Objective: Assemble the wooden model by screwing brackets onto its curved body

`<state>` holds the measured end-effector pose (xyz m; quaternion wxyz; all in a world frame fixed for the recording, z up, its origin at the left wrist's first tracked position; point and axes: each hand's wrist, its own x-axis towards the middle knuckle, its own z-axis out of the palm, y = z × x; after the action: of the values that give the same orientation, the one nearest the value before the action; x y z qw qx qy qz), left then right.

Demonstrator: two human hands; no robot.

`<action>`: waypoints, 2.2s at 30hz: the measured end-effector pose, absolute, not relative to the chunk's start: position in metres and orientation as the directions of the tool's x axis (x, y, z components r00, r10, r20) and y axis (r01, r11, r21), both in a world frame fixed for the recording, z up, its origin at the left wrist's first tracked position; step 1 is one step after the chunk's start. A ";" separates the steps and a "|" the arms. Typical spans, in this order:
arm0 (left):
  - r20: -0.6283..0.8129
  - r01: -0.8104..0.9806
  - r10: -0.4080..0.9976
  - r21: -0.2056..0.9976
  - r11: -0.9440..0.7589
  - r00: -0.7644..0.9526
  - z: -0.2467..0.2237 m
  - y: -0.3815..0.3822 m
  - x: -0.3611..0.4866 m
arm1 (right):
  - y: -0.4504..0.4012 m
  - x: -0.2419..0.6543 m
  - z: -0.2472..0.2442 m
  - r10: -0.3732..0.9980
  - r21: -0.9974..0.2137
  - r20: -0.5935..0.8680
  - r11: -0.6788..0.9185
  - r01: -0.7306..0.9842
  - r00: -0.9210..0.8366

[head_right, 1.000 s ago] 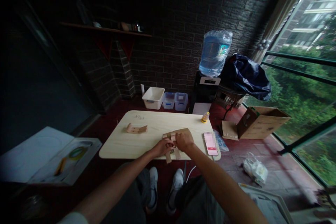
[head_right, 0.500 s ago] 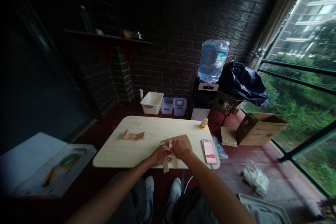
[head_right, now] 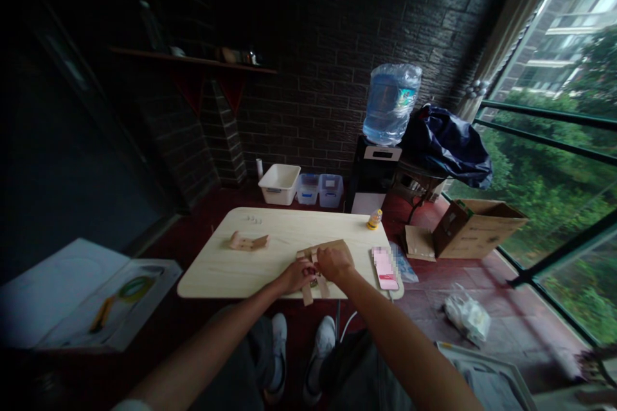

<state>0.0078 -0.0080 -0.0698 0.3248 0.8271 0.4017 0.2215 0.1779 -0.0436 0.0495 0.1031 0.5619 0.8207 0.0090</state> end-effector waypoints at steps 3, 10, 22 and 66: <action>0.109 0.517 0.813 0.721 -0.461 0.572 -0.070 -0.009 0.007 | -0.046 0.176 0.056 0.915 0.124 -0.162 0.391 0.912 -0.371; 0.107 0.495 0.821 0.752 -0.436 0.560 -0.072 -0.010 0.008 | -0.049 0.182 0.061 0.865 0.104 -0.184 0.490 0.866 -0.467; 0.143 0.442 0.822 0.786 -0.433 0.551 -0.073 -0.010 0.009 | -0.060 0.184 0.067 0.879 0.074 -0.200 0.454 0.888 -0.432; 0.122 0.484 0.836 0.767 -0.421 0.534 -0.066 -0.013 0.010 | -0.046 0.179 0.045 0.945 0.124 -0.131 0.314 0.941 -0.298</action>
<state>0.0101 -0.0127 -0.0660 0.3476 0.8040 0.4105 0.2534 0.1786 -0.0460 0.0449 0.0897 0.5855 0.8056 0.0119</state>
